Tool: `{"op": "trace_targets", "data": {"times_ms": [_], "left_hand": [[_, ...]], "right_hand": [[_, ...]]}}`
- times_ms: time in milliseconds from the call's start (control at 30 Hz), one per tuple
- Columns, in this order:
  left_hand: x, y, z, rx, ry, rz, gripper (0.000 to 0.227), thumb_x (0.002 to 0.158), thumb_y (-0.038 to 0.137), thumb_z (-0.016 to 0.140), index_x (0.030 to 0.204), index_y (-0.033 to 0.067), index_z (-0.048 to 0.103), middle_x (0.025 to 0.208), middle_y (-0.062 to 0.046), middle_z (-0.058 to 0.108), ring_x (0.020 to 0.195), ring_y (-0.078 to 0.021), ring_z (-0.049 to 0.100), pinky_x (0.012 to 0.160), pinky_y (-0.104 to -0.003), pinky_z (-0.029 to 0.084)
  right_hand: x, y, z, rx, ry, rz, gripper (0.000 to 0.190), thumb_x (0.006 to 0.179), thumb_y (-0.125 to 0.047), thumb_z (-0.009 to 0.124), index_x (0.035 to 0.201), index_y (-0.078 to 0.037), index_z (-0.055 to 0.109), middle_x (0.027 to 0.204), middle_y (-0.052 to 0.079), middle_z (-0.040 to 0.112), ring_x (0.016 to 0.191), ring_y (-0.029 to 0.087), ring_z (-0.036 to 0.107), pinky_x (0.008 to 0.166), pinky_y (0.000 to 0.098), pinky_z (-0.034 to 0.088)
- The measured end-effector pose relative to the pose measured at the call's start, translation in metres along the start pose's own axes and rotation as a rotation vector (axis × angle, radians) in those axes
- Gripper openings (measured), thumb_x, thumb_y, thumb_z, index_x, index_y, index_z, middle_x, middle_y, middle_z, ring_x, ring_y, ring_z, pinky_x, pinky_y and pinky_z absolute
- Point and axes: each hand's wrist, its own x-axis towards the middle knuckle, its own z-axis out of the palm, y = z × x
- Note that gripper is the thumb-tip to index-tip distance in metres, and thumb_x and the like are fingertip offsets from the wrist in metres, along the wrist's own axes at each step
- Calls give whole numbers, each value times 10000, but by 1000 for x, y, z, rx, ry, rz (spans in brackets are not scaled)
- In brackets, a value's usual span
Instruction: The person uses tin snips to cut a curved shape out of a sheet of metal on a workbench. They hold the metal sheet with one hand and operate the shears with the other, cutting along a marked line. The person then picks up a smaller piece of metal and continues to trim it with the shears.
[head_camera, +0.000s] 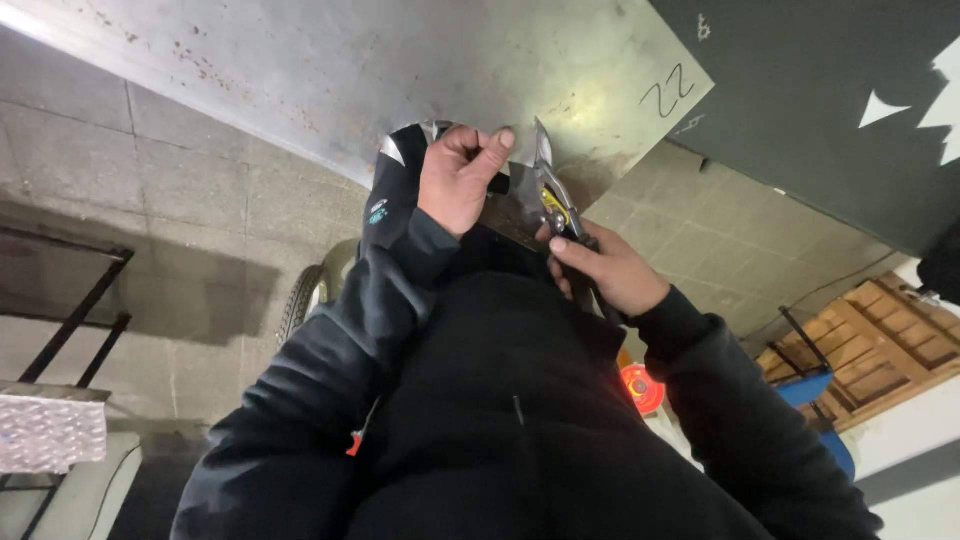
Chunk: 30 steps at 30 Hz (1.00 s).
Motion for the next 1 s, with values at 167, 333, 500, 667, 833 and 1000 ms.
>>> {"op": "trace_targets", "data": {"times_ms": [167,333,500,667,833,1000], "left_hand": [[4,0,-1,33,8,-18,289,976,235,769,802,35,656,720,53,589,668,-35,492,608,-229,427],[2,-2,-1,16,0,-6,282,979,226,767,809,32,653,725,53,592,668,-34,489,607,-227,426],[1,6,0,10,-2,-25,284,978,213,773,797,32,650,711,54,572,653,-35,477,589,-230,411],[1,6,1,6,-5,-55,269,967,227,764,809,39,653,710,57,590,647,-30,488,580,-225,418],[2,1,-1,20,5,-25,301,969,245,778,807,33,639,715,56,576,655,-35,480,586,-234,422],[-3,13,0,79,7,-73,334,957,286,760,790,18,653,688,39,595,637,-45,508,570,-247,450]], "right_hand": [[5,-2,1,-11,16,-61,332,993,-308,614,1186,-38,588,820,25,586,698,113,583,621,273,509],[5,1,2,-17,22,-37,309,991,-301,613,1164,-46,581,790,25,570,658,119,565,600,269,487],[3,-3,4,-24,8,-74,299,999,-302,603,1155,-48,577,780,17,570,663,109,561,604,268,491],[3,-2,1,-68,17,-74,288,992,-304,620,1116,-48,573,737,20,549,624,115,537,585,268,457],[0,-4,1,-119,40,-79,285,983,-310,628,1087,-54,557,704,18,533,583,112,523,544,269,437],[-2,-3,2,-148,75,-64,277,968,-292,648,1072,-51,558,665,22,519,525,123,499,494,282,419]]}}
